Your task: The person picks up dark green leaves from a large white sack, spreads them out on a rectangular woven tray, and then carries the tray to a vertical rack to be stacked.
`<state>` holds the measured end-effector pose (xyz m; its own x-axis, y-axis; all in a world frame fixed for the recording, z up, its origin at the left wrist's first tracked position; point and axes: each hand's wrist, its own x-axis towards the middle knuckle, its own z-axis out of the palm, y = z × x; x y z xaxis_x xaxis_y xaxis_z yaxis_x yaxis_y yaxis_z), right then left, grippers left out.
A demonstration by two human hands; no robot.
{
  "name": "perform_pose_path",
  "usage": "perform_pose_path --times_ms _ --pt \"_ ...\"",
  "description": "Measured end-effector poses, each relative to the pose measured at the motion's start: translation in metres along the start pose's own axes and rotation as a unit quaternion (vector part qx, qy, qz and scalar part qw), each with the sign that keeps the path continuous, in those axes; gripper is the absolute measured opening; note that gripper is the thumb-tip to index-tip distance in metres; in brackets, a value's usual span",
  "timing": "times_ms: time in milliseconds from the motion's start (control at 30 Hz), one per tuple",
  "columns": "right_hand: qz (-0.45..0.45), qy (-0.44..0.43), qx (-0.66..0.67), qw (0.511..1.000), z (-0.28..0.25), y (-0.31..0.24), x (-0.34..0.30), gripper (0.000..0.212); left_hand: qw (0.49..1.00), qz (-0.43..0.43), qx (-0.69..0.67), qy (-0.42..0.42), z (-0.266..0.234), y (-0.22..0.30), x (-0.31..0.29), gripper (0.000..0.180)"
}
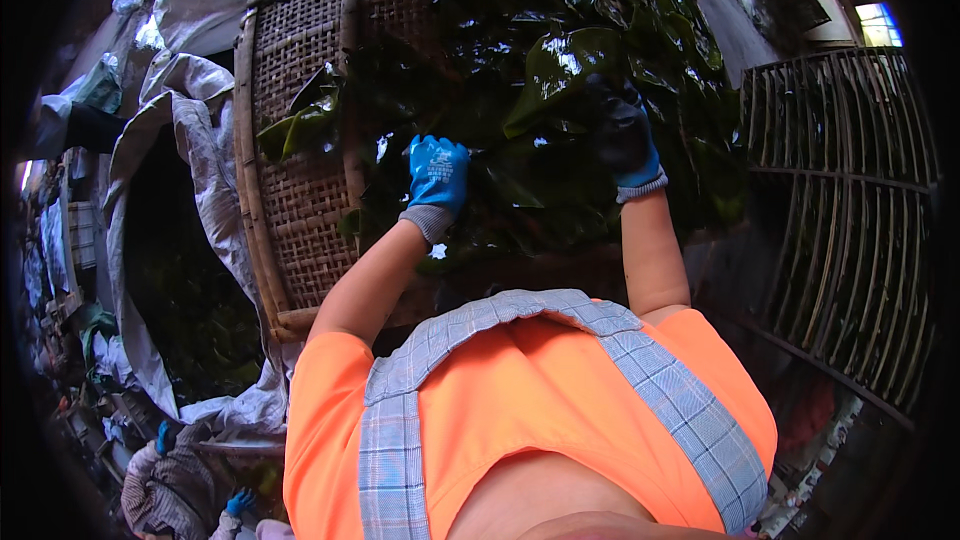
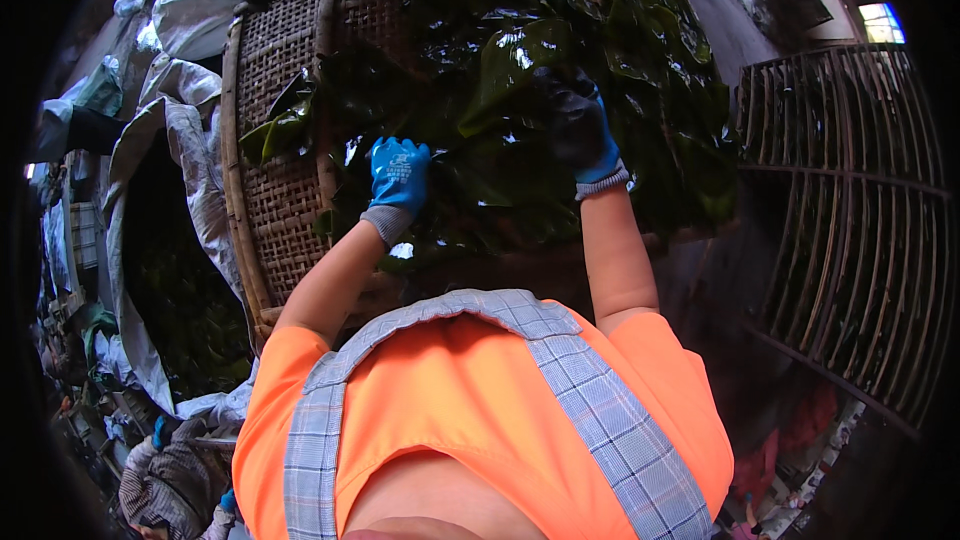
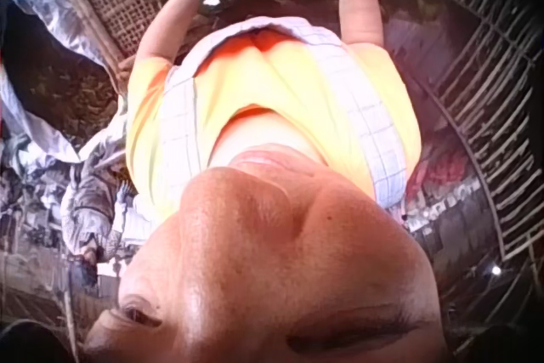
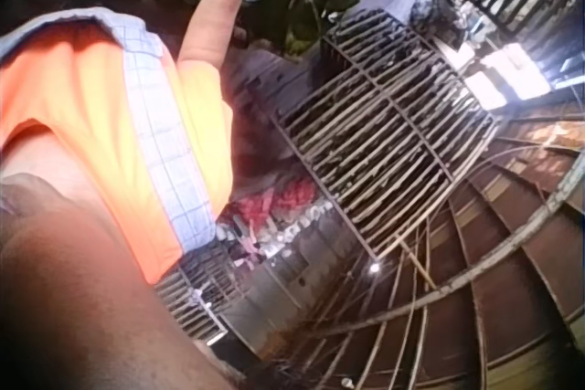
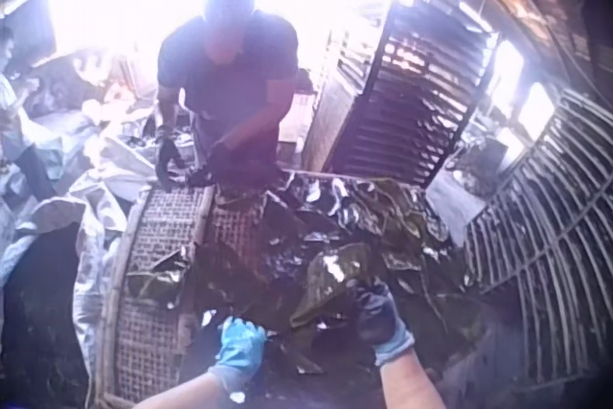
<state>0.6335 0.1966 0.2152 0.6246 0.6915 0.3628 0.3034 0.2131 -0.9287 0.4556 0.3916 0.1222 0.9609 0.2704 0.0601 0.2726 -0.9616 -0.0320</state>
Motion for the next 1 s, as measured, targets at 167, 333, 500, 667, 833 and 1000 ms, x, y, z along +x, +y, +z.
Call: perform_pose_path --times_ms 167,333,500,667,833,1000 --pt "-0.092 -0.046 -0.337 0.936 -0.002 -0.008 0.009 0.038 0.882 -0.192 -0.426 0.064 -0.025 -0.044 0.005 0.039" --pt "0.028 0.018 0.027 0.999 0.007 0.022 0.015 0.033 0.882 -0.424 -0.199 0.061 -0.020 -0.091 0.047 0.072" --pt "0.018 -0.019 -0.103 0.994 0.034 0.011 0.028 0.034 0.861 -0.470 -0.185 0.059 0.013 -0.096 0.066 0.063" --pt "0.148 -0.033 0.279 0.948 0.028 0.011 0.041 0.036 0.874 -0.318 -0.348 0.120 0.052 -0.123 0.050 0.046" --pt "0.261 -0.061 0.329 0.905 0.060 -0.001 0.092 0.033 0.861 -0.293 -0.357 0.212 0.103 -0.141 0.036 0.044" --pt "0.270 -0.186 0.123 0.937 0.091 0.036 0.153 0.033 0.825 -0.296 -0.429 0.217 0.051 -0.120 0.023 0.056"
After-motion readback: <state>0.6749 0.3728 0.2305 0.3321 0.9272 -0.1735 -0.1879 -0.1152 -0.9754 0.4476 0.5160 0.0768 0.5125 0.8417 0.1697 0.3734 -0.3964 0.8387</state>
